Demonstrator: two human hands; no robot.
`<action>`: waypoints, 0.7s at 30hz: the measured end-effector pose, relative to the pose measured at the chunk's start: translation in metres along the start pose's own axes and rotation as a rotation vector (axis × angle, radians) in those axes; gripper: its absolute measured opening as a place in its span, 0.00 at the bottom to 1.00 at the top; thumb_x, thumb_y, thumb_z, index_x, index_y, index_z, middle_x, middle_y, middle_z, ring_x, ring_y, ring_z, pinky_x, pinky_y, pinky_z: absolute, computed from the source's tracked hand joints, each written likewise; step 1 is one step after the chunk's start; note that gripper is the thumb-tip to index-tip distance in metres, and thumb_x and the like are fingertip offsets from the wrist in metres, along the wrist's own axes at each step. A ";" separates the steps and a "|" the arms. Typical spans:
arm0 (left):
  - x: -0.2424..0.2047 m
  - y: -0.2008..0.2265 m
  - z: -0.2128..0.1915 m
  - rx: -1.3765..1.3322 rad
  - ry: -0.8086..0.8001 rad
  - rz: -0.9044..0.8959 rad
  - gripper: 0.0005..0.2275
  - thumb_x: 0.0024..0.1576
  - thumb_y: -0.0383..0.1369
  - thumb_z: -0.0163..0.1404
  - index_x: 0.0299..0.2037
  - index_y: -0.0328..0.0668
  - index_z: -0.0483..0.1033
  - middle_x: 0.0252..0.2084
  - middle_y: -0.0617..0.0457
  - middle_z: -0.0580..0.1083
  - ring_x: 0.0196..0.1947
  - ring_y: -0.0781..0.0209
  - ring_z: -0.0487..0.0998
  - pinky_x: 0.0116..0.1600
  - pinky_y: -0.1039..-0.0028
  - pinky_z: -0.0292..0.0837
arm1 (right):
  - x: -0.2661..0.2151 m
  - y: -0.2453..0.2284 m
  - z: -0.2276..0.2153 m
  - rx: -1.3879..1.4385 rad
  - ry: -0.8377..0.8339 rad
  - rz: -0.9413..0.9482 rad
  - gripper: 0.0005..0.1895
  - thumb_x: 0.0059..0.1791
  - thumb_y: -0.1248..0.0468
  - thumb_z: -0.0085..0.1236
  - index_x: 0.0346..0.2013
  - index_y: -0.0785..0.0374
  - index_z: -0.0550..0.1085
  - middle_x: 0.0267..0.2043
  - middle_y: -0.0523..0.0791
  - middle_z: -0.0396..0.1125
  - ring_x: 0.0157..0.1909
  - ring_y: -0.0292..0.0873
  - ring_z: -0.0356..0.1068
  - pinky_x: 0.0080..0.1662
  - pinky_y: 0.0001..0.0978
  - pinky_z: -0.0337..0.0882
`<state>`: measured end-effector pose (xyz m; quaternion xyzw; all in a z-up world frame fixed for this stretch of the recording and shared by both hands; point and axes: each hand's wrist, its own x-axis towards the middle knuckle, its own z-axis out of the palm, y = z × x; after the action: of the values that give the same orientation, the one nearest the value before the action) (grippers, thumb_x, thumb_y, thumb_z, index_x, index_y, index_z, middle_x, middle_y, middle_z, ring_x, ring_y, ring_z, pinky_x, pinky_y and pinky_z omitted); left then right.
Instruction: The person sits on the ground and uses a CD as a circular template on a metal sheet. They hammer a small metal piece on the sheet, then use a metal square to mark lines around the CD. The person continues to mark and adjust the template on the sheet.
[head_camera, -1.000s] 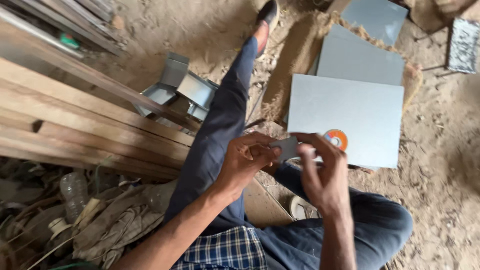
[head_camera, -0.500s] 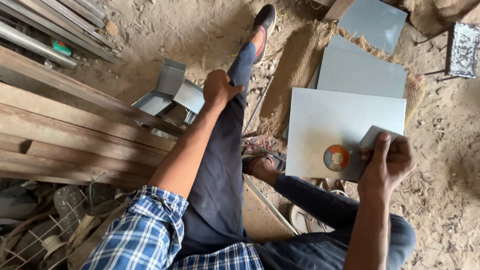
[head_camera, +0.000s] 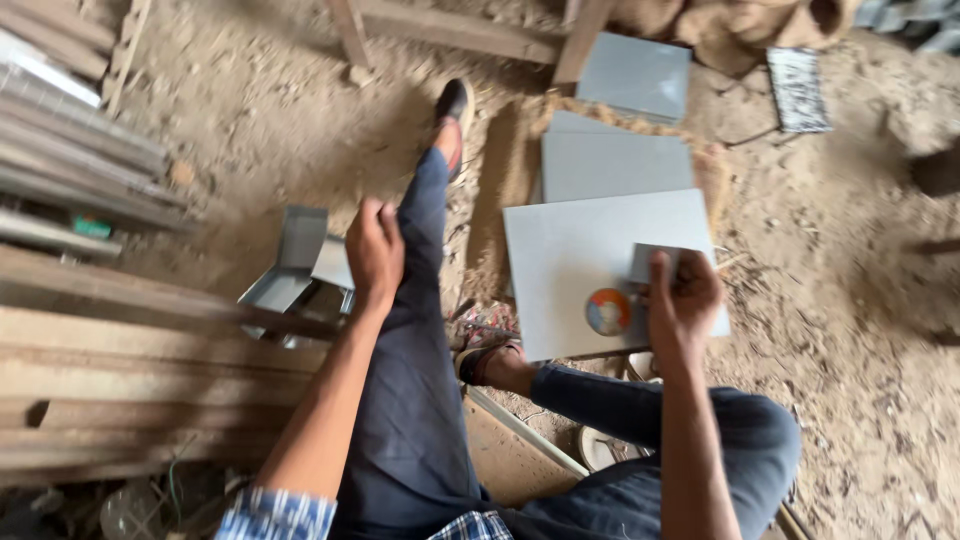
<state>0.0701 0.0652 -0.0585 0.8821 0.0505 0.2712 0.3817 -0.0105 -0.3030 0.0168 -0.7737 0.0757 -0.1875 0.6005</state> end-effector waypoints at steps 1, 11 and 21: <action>-0.014 0.009 -0.011 -0.094 0.009 -0.011 0.09 0.69 0.33 0.44 0.42 0.34 0.71 0.36 0.35 0.75 0.37 0.32 0.76 0.39 0.53 0.69 | -0.001 0.003 0.001 0.036 -0.007 0.009 0.09 0.58 0.61 0.59 0.38 0.64 0.72 0.31 0.43 0.69 0.28 0.31 0.68 0.29 0.22 0.71; -0.167 0.135 -0.073 -0.449 -0.639 -0.161 0.17 0.67 0.41 0.46 0.33 0.35 0.76 0.21 0.55 0.68 0.21 0.65 0.70 0.27 0.73 0.65 | 0.010 -0.016 0.009 -0.349 0.042 -0.206 0.12 0.57 0.59 0.55 0.38 0.67 0.74 0.26 0.46 0.70 0.25 0.41 0.69 0.29 0.36 0.70; -0.190 0.151 -0.103 -0.647 -0.860 -0.457 0.09 0.59 0.32 0.58 0.41 0.34 0.87 0.26 0.59 0.77 0.25 0.72 0.68 0.31 0.80 0.62 | -0.018 -0.005 0.006 -0.251 0.093 -0.207 0.09 0.54 0.62 0.56 0.38 0.67 0.73 0.23 0.50 0.70 0.20 0.44 0.68 0.27 0.40 0.67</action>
<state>-0.1615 -0.0310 0.0216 0.7184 -0.0052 -0.1989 0.6666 -0.0250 -0.2908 0.0165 -0.8367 0.0460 -0.2731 0.4724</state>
